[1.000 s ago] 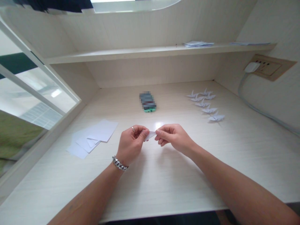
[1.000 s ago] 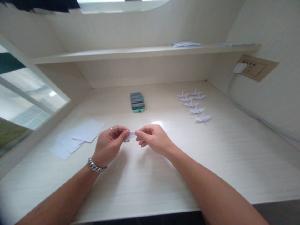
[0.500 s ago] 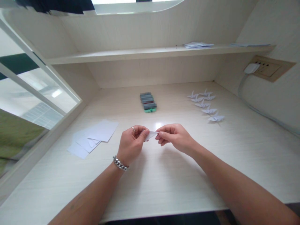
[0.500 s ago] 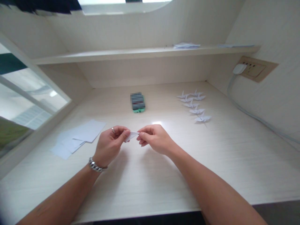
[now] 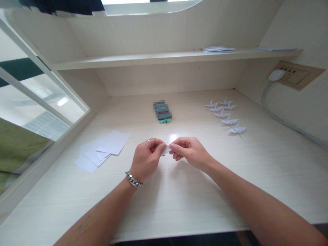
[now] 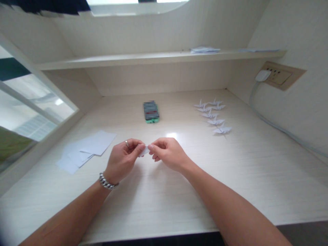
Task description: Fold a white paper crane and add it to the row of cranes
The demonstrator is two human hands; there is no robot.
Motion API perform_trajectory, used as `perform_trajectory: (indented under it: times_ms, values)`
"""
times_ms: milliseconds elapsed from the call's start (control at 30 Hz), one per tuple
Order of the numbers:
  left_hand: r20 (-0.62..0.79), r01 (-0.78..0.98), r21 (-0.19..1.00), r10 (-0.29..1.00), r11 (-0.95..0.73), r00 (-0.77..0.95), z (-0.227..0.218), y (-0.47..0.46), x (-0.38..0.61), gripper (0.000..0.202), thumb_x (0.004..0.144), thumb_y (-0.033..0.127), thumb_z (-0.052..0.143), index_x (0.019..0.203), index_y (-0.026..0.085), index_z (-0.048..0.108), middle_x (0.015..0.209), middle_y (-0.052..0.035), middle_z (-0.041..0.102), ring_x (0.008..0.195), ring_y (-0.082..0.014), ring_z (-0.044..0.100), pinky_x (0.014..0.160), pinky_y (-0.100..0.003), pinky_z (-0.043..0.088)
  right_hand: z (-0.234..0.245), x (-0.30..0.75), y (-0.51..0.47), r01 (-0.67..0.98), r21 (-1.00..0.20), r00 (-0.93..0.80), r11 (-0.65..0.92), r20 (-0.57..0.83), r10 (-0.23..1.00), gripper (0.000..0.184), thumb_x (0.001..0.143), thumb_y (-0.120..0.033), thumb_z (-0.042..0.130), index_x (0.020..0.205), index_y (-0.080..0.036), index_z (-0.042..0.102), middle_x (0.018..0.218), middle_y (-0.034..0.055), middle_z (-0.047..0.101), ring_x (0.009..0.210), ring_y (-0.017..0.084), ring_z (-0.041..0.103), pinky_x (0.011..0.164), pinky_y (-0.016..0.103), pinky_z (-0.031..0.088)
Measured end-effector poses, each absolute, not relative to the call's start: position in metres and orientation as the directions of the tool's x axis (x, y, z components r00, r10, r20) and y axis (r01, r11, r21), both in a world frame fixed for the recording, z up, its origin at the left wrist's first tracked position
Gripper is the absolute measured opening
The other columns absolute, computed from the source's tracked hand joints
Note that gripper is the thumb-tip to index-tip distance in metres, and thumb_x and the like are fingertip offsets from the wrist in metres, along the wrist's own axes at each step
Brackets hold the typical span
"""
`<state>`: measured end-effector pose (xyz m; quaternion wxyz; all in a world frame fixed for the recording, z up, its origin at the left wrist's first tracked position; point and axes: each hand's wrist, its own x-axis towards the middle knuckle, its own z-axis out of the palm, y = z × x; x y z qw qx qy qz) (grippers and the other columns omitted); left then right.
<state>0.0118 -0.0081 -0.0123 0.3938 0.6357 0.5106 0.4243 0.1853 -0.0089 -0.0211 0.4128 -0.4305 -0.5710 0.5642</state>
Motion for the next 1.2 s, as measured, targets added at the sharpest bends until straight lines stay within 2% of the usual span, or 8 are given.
perform_trajectory:
  times_ms: [133,333,500,733,967,1200]
  values:
    - [0.117,0.306,0.939,0.982,-0.158,0.149,-0.0139,-0.0079,0.0124,0.019,0.079,0.033,0.066,0.073,0.015,0.066,0.064,-0.0024,0.065,0.058,-0.0134,0.059,0.053,-0.023,0.044,-0.0221,0.1818,-0.012,0.128,-0.989,-0.241,0.076,0.043,0.97,0.022,0.083,-0.033,0.061,0.074,-0.014,0.065,0.066,0.0038,0.065,0.058,0.013,0.06,0.056,0.026,0.05]
    - [0.023,0.161,0.986,0.983,-0.053,0.185,-0.0125,-0.0066,0.0134,0.022,0.077,0.035,0.067,0.072,0.014,0.062,0.061,-0.0015,0.062,0.056,-0.0129,0.057,0.054,-0.024,0.046,-0.022,0.1799,-0.0164,0.28,-0.933,-0.216,0.224,0.167,0.962,0.017,0.085,-0.026,0.055,0.073,-0.017,0.064,0.066,0.002,0.065,0.059,0.012,0.058,0.055,0.024,0.044]
    - [0.042,0.228,0.969,0.97,-0.098,0.238,-0.0134,-0.0063,0.0134,0.023,0.079,0.035,0.066,0.078,0.013,0.063,0.065,-0.0022,0.063,0.059,-0.0131,0.058,0.056,-0.025,0.046,-0.021,0.1812,-0.0168,0.342,-0.905,-0.203,0.253,0.192,0.96,0.018,0.086,-0.025,0.054,0.073,-0.017,0.063,0.064,0.0013,0.063,0.057,0.012,0.056,0.053,0.023,0.04]
    - [0.091,0.325,0.932,0.972,-0.16,0.217,-0.0136,-0.0072,0.0109,0.021,0.081,0.034,0.063,0.077,0.014,0.062,0.065,-0.0027,0.063,0.06,-0.0143,0.058,0.056,-0.026,0.045,-0.0213,0.1806,-0.0159,0.258,-0.938,-0.248,0.231,0.167,0.954,0.017,0.086,-0.026,0.055,0.076,-0.016,0.065,0.069,0.0022,0.065,0.062,0.012,0.059,0.056,0.024,0.042]
    - [0.045,0.211,0.973,0.971,-0.096,0.237,-0.0131,-0.0076,0.0144,0.022,0.079,0.034,0.065,0.078,0.012,0.063,0.063,-0.0018,0.063,0.059,-0.0128,0.058,0.057,-0.024,0.047,-0.0204,0.1802,-0.0177,0.351,-0.889,-0.198,0.294,0.236,0.951,0.017,0.086,-0.024,0.054,0.074,-0.017,0.063,0.064,0.0003,0.062,0.057,0.011,0.052,0.052,0.023,0.037]
    - [0.114,0.234,0.96,0.978,-0.154,0.177,-0.0113,-0.0062,0.0118,0.02,0.08,0.032,0.066,0.076,0.013,0.063,0.063,-0.0009,0.063,0.058,-0.0114,0.058,0.056,-0.023,0.046,-0.0212,0.1841,-0.0126,0.252,-0.941,-0.226,0.226,0.17,0.959,0.017,0.086,-0.028,0.055,0.075,-0.016,0.062,0.068,0.002,0.064,0.06,0.013,0.058,0.056,0.025,0.042]
